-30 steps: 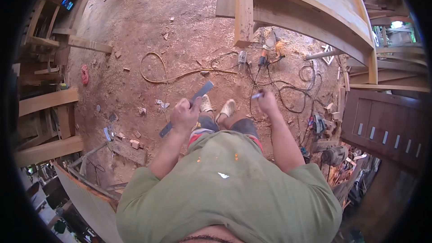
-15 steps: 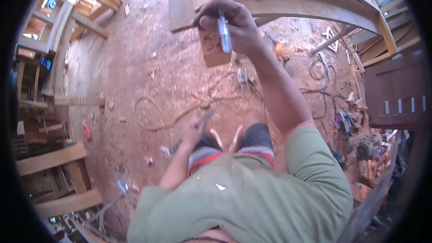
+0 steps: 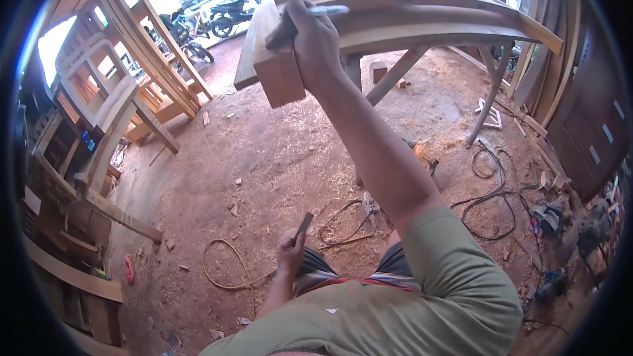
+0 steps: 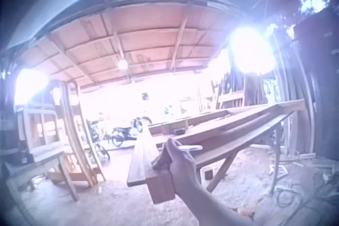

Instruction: The person measures and marks wooden furniture pieces using a tape measure, a square, and a pen. The person checks dimensions on various parts of a wooden frame and marks cut lines or drill points on small wooden blocks.

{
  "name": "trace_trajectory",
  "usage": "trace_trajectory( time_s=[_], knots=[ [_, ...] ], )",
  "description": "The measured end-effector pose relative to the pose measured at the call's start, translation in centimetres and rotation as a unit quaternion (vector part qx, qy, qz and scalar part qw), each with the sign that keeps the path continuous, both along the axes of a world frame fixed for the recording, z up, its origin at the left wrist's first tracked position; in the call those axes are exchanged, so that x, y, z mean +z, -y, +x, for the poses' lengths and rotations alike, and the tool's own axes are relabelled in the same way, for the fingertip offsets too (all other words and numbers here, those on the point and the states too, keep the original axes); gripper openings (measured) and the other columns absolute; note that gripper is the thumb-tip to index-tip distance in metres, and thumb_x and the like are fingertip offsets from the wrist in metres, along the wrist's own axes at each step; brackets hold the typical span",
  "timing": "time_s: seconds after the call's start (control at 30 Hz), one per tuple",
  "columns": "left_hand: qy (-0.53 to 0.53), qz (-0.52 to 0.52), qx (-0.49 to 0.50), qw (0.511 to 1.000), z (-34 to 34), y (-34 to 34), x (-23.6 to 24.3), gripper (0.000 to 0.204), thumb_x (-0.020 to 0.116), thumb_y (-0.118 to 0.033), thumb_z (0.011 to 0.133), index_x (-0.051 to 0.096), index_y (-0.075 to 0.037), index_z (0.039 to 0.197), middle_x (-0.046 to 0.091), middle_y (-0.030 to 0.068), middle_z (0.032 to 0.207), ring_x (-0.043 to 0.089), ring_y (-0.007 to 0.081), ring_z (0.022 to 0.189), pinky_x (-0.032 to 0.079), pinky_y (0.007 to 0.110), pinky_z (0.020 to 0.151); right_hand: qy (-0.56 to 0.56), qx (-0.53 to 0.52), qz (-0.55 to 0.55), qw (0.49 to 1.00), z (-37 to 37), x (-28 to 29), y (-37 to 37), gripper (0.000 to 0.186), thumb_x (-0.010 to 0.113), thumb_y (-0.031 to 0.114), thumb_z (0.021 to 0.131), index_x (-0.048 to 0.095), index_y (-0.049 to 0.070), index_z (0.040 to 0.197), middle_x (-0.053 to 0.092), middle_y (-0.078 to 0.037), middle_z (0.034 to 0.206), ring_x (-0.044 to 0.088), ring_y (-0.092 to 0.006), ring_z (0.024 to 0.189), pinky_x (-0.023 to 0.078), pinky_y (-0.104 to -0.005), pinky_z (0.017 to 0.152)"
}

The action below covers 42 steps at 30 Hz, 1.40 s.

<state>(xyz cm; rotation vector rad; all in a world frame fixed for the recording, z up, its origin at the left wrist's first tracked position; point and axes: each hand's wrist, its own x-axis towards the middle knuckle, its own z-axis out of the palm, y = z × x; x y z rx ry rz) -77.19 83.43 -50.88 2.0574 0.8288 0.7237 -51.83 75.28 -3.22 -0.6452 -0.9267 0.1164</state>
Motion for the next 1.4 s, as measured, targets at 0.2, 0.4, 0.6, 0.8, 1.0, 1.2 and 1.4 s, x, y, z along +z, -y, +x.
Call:
trace_trajectory(
  time_s=[0.2, 0.4, 0.6, 0.8, 1.0, 1.2, 1.4],
  knots=[
    [0.118, -0.108, 0.112, 0.981, 0.7, -5.8, 5.8, 0.058, 0.068, -0.033, 0.099, 0.049, -0.001, 0.054, 0.031, 0.0002, 0.053, 0.028, 0.0075, 0.054, 0.021, 0.036, 0.048, -0.059, 0.053, 0.099, 0.992, -3.0, -2.0, 2.5, 0.032, 0.047, 0.035, 0.107, 0.058, 0.007, 0.096, 0.051, -0.006, 0.061, 0.062, -0.0243, 0.077, 0.05, -0.0397, 0.083],
    [0.253, 0.209, 0.108, 0.938, 2.2, -10.9, 23.4, 0.041, 0.07, -0.022, 0.097, 0.056, 0.001, 0.067, 0.04, 0.0019, 0.054, 0.038, 0.0084, 0.055, 0.028, 0.033, 0.048, -0.018, -0.019, 0.178, 0.984, -3.6, -3.2, 1.8, 0.017, 0.065, 0.02, 0.099, 0.056, 0.006, 0.1, 0.061, -0.003, 0.079, 0.057, -0.0105, 0.066, 0.053, -0.0305, 0.07],
    [0.392, 0.349, 0.014, 0.851, 2.4, -10.5, 37.9, 0.038, 0.075, -0.012, 0.093, 0.052, -0.002, 0.065, 0.048, -0.0014, 0.058, 0.039, 0.0064, 0.053, 0.028, 0.029, 0.047, 0.148, -0.347, -0.004, 0.926, -3.8, -9.3, 1.9, 0.023, 0.07, 0.002, 0.09, 0.069, 0.004, 0.113, 0.072, -0.007, 0.1, 0.067, -0.0162, 0.092, 0.053, -0.0313, 0.078],
    [0.323, 0.499, -0.045, 0.803, 3.9, -8.8, 44.1, 0.029, 0.08, -0.009, 0.087, 0.056, -0.003, 0.072, 0.051, 0.0017, 0.06, 0.045, 0.0104, 0.05, 0.034, 0.028, 0.045, 0.291, -0.428, 0.036, 0.855, -3.3, -6.4, 3.9, 0.014, 0.064, -0.003, 0.085, 0.066, 0.002, 0.097, 0.072, -0.011, 0.09, 0.07, -0.0232, 0.084, 0.053, -0.0338, 0.076],
    [0.377, 0.599, -0.118, 0.696, 6.5, -6.9, 46.6, 0.046, 0.086, -0.022, 0.082, 0.047, -0.007, 0.062, 0.051, 0.0014, 0.057, 0.048, 0.015, 0.047, 0.037, 0.03, 0.042, 0.182, -0.43, -0.182, 0.865, -4.4, -5.5, 5.4, 0.017, 0.063, 0.013, 0.096, 0.062, 0.001, 0.084, 0.071, -0.013, 0.079, 0.07, -0.0261, 0.074, 0.053, -0.037, 0.068],
    [0.212, 0.652, -0.063, 0.725, 5.9, -3.2, 48.6, 0.045, 0.087, -0.031, 0.082, 0.058, -0.002, 0.062, 0.057, 0.0031, 0.061, 0.048, 0.014, 0.047, 0.036, 0.031, 0.043, 0.169, -0.318, -0.024, 0.933, -2.3, -6.6, 7.1, 0.022, 0.064, 0.02, 0.101, 0.067, 0.0, 0.108, 0.074, -0.008, 0.095, 0.068, -0.0134, 0.087, 0.055, -0.0295, 0.078],
    [0.173, 0.677, -0.031, 0.714, 6.0, -4.1, 48.6, 0.058, 0.086, -0.051, 0.076, 0.057, -0.002, 0.06, 0.058, 0.0049, 0.06, 0.048, 0.0163, 0.046, 0.038, 0.035, 0.044, 0.208, -0.304, -0.034, 0.929, -3.3, -7.7, 5.1, 0.032, 0.073, 0.005, 0.09, 0.066, 0.002, 0.121, 0.071, -0.009, 0.11, 0.068, -0.0129, 0.091, 0.057, -0.0293, 0.077]
  ],
)
